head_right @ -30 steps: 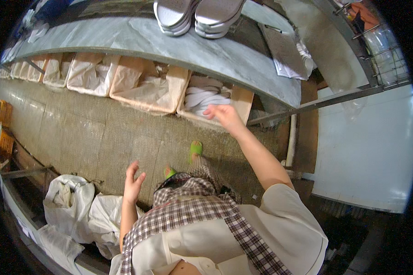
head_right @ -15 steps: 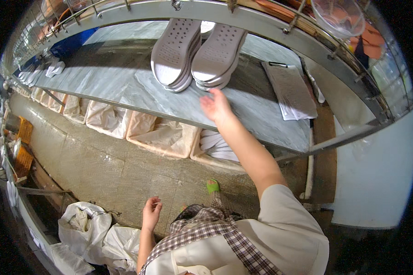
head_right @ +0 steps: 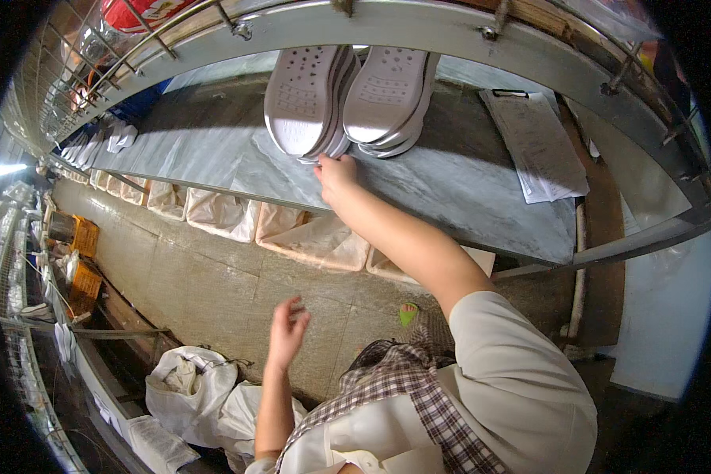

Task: The person writes on a clipboard, then picks up stacks of white slip-on shoes, turns them over to inspect the soles and uppers, and places them into bins. The person repeats this process with multiple stacks of shoes.

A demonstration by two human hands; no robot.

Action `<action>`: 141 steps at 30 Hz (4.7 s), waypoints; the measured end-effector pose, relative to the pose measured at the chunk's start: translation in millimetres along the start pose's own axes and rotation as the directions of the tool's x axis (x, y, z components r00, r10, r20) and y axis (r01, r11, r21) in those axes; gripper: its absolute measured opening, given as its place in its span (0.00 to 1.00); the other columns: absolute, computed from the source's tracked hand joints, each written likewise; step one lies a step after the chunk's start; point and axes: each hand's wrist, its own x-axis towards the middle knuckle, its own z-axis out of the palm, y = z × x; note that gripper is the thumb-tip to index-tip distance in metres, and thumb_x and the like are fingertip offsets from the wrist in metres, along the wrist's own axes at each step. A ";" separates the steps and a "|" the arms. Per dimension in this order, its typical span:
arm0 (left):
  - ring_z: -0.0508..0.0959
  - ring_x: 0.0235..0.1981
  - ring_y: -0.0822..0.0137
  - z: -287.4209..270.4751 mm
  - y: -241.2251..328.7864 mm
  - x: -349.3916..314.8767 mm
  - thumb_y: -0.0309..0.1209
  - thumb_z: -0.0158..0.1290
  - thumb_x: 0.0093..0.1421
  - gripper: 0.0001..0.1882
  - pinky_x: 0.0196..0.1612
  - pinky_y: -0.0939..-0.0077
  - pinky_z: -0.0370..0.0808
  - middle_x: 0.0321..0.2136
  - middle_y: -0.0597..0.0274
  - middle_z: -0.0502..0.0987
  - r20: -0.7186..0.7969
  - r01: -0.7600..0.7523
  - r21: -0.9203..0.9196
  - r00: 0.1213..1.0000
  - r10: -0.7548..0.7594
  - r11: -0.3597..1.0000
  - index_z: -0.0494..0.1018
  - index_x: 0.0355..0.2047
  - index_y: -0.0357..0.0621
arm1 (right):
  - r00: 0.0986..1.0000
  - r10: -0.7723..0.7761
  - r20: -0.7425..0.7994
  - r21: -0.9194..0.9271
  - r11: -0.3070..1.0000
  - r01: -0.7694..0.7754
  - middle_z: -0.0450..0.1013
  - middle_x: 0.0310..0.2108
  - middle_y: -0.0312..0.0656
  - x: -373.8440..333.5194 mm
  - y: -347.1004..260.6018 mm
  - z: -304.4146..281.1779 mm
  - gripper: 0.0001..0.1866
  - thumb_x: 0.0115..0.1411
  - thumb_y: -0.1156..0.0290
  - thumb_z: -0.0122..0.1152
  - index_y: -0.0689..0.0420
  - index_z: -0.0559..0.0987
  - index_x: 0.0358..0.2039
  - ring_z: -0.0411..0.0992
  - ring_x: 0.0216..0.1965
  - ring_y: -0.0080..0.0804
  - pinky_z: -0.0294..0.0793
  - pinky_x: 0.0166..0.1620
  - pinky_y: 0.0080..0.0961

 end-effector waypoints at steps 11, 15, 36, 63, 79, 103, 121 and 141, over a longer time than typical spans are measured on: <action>0.55 0.62 0.44 -62.8 182.1 180.1 0.43 0.63 0.50 0.54 0.57 0.53 0.64 0.61 0.34 0.48 0.022 -0.167 -0.255 0.984 0.179 0.952 0.38 0.65 0.40 | 0.968 0.193 0.160 -0.146 0.975 -0.171 0.64 0.48 0.51 -132.0 -7.8 -90.9 0.24 0.59 0.82 0.50 0.66 0.56 0.55 0.66 0.51 0.38 0.66 0.58 0.33; 0.64 0.56 0.53 -52.6 196.0 168.5 0.29 0.58 0.53 0.42 0.56 0.60 0.63 0.56 0.43 0.61 0.153 -0.310 -0.263 0.922 0.357 0.914 0.46 0.63 0.38 | 0.952 0.171 0.255 -0.092 0.984 -0.152 0.66 0.45 0.46 -159.7 -5.7 -122.1 0.16 0.60 0.79 0.49 0.67 0.62 0.48 0.68 0.47 0.34 0.68 0.53 0.32; 0.71 0.51 0.51 -52.2 -0.4 0.6 0.29 0.56 0.52 0.36 0.50 0.61 0.73 0.52 0.46 0.65 -0.059 -0.053 -0.943 0.998 -0.007 0.329 0.52 0.58 0.30 | 0.868 0.053 0.494 -0.258 0.962 0.087 0.63 0.43 0.56 -215.2 10.5 -108.6 0.41 0.48 0.47 0.60 0.67 0.56 0.48 0.65 0.48 0.42 0.69 0.50 0.32; 0.75 0.47 0.54 -71.5 -56.4 -119.0 0.37 0.48 0.61 0.28 0.45 0.53 0.76 0.50 0.49 0.70 0.401 0.410 -0.910 0.837 -0.372 -0.058 0.57 0.56 0.33 | 0.560 0.825 -0.080 -0.615 0.401 -0.679 0.50 0.65 0.42 -293.8 63.1 -82.3 0.42 0.52 0.31 0.37 0.43 0.59 0.62 0.49 0.62 0.50 0.42 0.57 0.62; 0.74 0.48 0.52 -73.7 -51.3 -133.2 0.39 0.48 0.61 0.29 0.46 0.51 0.76 0.49 0.47 0.70 0.402 0.399 -0.913 0.846 -0.350 -0.083 0.57 0.56 0.33 | 0.593 0.802 -0.078 -0.621 0.426 -0.658 0.47 0.66 0.42 -314.3 53.7 -76.7 0.41 0.54 0.33 0.37 0.43 0.57 0.63 0.45 0.64 0.53 0.39 0.57 0.67; 0.72 0.50 0.53 -81.7 -26.2 -153.1 0.37 0.47 0.61 0.27 0.55 0.57 0.68 0.51 0.46 0.69 0.252 0.210 -0.963 0.920 -0.300 -0.166 0.59 0.56 0.32 | 0.539 0.828 0.154 -0.645 0.497 -0.580 0.45 0.65 0.48 -330.3 33.0 -68.9 0.43 0.55 0.36 0.37 0.49 0.51 0.65 0.45 0.64 0.53 0.40 0.56 0.70; 0.73 0.50 0.55 -93.0 -13.4 -161.7 0.35 0.46 0.62 0.26 0.54 0.61 0.70 0.51 0.47 0.70 0.106 0.067 -0.986 0.959 -0.263 -0.152 0.59 0.56 0.30 | 0.571 0.783 0.247 -0.700 0.552 -0.454 0.48 0.65 0.47 -346.1 22.1 -45.0 0.41 0.55 0.36 0.36 0.49 0.54 0.63 0.47 0.63 0.53 0.44 0.55 0.70; 0.71 0.52 0.55 -106.3 36.3 -183.0 0.37 0.38 0.66 0.24 0.56 0.60 0.67 0.53 0.48 0.68 -0.167 -0.199 -0.972 0.960 -0.224 -0.129 0.58 0.56 0.31 | 0.596 0.746 0.297 -0.810 0.527 -0.256 0.58 0.59 0.50 -346.9 4.4 7.3 0.42 0.55 0.34 0.41 0.56 0.61 0.60 0.59 0.57 0.46 0.59 0.51 0.60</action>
